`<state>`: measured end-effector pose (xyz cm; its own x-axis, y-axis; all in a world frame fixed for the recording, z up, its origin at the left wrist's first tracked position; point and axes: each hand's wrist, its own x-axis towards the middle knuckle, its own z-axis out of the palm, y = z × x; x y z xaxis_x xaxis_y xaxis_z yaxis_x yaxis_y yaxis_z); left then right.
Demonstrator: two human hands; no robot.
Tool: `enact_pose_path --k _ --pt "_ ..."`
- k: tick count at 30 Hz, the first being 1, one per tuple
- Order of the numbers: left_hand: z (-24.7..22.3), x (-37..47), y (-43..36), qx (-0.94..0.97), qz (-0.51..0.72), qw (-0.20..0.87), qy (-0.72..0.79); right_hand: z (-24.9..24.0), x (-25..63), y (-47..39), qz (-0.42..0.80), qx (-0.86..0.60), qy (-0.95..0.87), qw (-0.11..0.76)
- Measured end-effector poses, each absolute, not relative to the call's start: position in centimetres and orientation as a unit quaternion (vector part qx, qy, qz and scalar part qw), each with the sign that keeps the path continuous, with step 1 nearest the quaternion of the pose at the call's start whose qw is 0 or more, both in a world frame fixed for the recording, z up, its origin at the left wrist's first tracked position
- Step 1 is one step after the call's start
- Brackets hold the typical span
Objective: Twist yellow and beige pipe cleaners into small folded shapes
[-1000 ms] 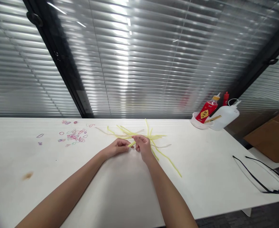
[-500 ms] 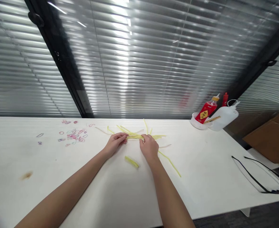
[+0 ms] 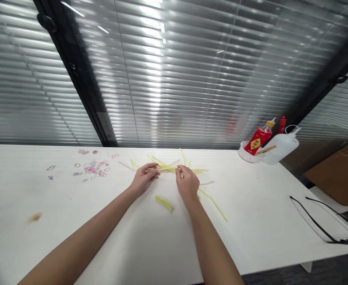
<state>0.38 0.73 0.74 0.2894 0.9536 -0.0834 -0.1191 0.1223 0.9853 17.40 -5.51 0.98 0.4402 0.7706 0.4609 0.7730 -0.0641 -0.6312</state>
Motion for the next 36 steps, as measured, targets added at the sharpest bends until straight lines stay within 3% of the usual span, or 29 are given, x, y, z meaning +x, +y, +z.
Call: enact_pose_path --k 6,12,22,36 --pt "0.5 0.3 0.9 0.489 0.471 0.613 0.403 1.0 17.5 -5.0 0.135 -0.653 -0.422 0.614" --pt "0.1 0.3 1.2 0.458 0.490 0.622 0.404 1.3 17.5 -4.9 0.215 -0.600 -0.339 0.691" --pt "-0.2 0.0 1.1 0.497 0.495 0.584 0.409 1.7 18.2 -4.7 0.230 -0.541 -0.269 0.763" --pt "0.0 0.3 1.2 0.444 0.513 0.609 0.410 2.6 20.0 -4.8 0.170 -0.538 -0.256 0.785"
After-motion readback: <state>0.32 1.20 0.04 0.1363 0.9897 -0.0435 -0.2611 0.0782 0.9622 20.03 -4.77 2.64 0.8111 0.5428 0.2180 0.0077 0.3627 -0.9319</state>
